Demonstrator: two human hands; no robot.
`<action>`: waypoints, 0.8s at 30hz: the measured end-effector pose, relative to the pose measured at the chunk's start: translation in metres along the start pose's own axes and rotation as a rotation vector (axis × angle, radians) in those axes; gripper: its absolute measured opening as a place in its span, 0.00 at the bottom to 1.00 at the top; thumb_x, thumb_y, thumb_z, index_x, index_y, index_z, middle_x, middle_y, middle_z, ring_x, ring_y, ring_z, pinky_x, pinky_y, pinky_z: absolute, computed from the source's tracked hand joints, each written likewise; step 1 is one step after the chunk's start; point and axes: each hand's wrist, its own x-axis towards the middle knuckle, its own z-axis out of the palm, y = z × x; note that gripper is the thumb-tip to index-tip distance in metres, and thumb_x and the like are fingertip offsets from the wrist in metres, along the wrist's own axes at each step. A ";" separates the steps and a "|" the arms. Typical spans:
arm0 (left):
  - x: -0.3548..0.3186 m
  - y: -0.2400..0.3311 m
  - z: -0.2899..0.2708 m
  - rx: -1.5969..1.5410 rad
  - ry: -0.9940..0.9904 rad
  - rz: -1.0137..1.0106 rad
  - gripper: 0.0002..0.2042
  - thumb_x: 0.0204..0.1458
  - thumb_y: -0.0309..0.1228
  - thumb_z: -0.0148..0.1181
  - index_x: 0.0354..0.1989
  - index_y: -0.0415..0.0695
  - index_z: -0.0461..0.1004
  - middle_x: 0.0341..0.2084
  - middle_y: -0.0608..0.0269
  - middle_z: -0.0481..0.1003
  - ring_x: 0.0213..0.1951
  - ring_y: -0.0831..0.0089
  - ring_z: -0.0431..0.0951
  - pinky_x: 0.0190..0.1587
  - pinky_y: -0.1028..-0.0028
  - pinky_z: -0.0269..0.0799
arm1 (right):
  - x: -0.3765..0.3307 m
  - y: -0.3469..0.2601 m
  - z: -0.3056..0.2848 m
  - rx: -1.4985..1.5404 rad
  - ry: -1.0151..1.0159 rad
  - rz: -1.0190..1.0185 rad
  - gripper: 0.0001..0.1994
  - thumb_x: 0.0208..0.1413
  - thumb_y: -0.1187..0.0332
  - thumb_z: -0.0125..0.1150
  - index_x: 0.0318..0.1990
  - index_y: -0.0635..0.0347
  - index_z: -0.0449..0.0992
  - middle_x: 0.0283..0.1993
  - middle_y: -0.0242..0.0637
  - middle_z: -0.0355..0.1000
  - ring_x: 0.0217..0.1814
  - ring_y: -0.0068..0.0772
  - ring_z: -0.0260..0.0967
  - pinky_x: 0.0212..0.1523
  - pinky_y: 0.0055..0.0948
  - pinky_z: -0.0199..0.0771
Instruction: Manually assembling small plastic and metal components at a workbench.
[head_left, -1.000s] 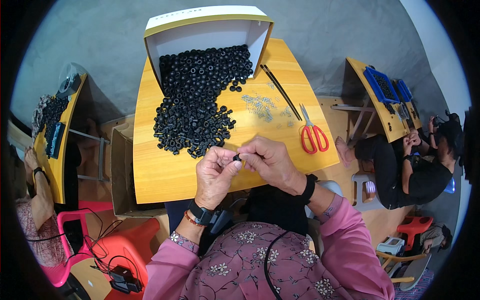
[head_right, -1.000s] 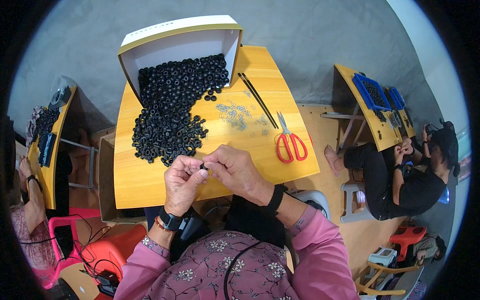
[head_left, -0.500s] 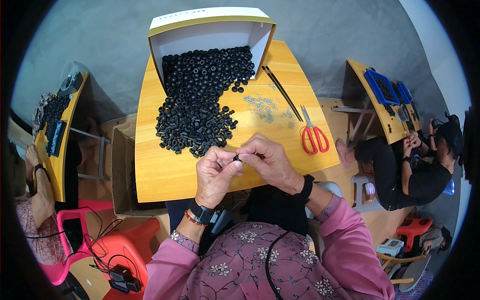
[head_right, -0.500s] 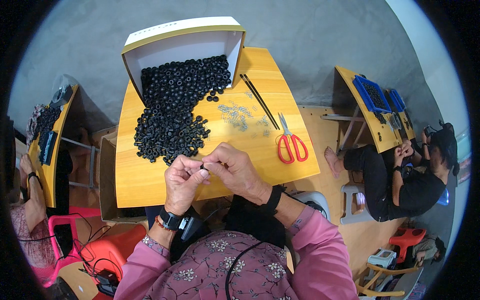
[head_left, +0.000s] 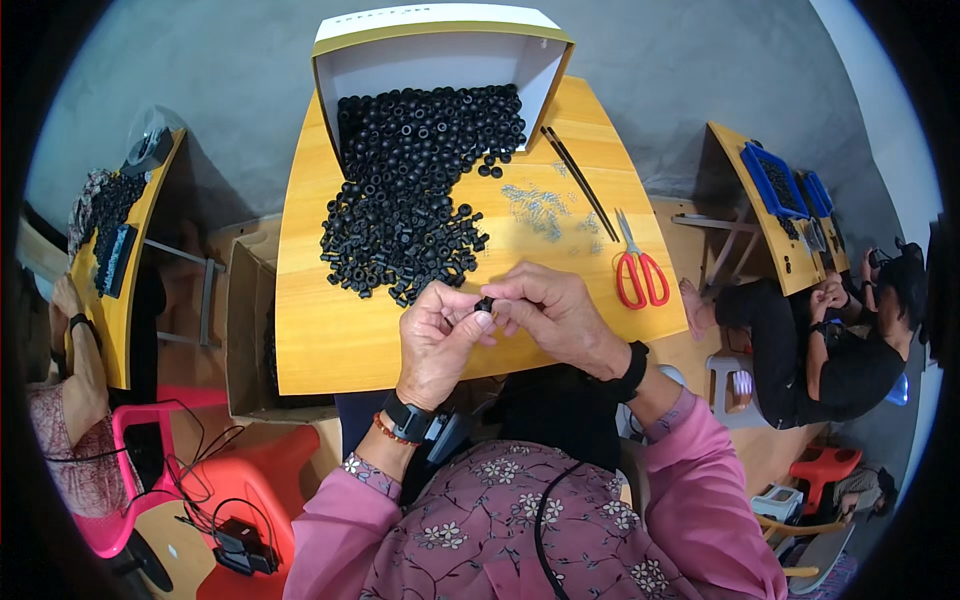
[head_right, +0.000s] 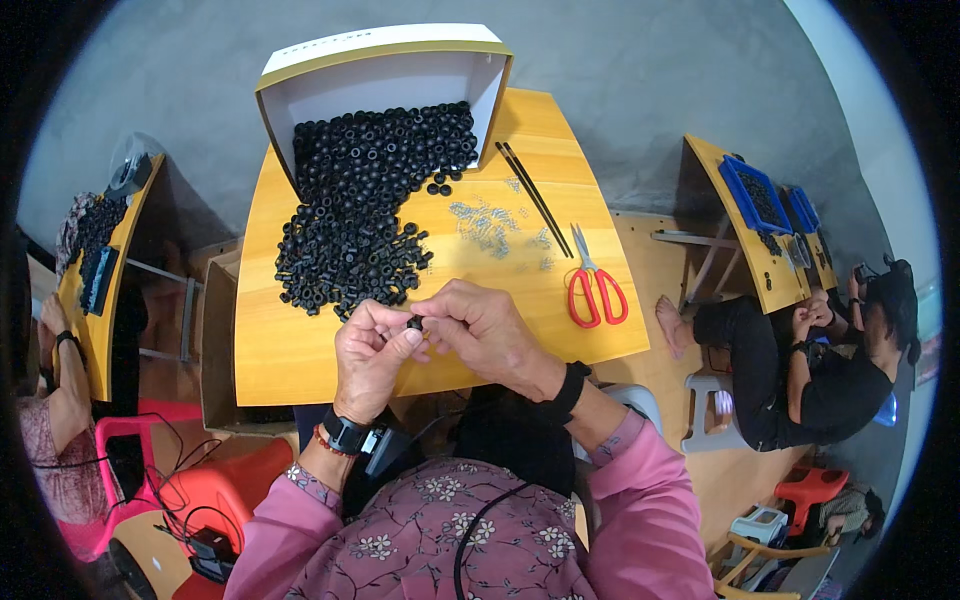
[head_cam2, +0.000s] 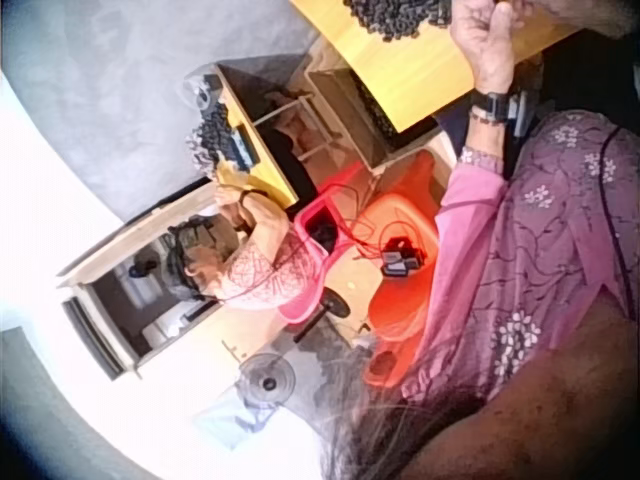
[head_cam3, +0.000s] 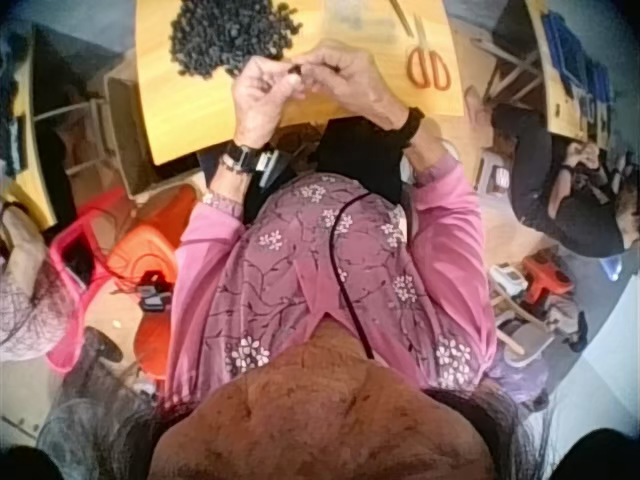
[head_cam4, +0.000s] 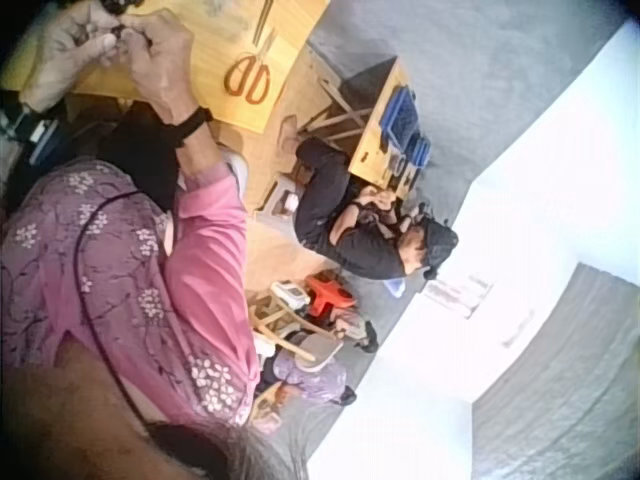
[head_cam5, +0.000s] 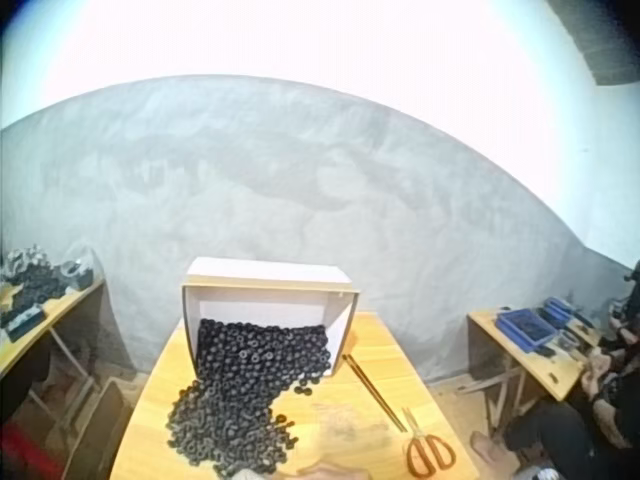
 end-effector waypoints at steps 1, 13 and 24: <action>0.000 -0.001 -0.001 0.002 -0.004 0.001 0.07 0.58 0.19 0.61 0.40 0.40 0.70 0.34 0.60 0.79 0.33 0.77 0.80 0.36 0.75 0.81 | 0.000 -0.001 -0.001 -0.058 -0.008 -0.054 0.07 0.61 0.77 0.61 0.45 0.65 0.80 0.34 0.31 0.74 0.32 0.19 0.74 0.33 0.22 0.76; 0.000 -0.001 -0.001 0.005 -0.001 -0.004 0.07 0.58 0.18 0.61 0.40 0.40 0.70 0.32 0.61 0.79 0.32 0.79 0.79 0.36 0.75 0.81 | 0.002 0.008 -0.004 -0.018 -0.005 -0.006 0.06 0.59 0.75 0.64 0.43 0.64 0.80 0.33 0.33 0.73 0.36 0.20 0.71 0.36 0.24 0.71; 0.000 -0.006 -0.006 -0.018 -0.017 0.023 0.08 0.57 0.18 0.62 0.39 0.41 0.70 0.33 0.60 0.78 0.32 0.77 0.80 0.35 0.73 0.83 | 0.003 0.004 0.001 -0.283 -0.018 -0.312 0.05 0.58 0.77 0.62 0.42 0.62 0.78 0.32 0.37 0.71 0.34 0.36 0.72 0.36 0.29 0.71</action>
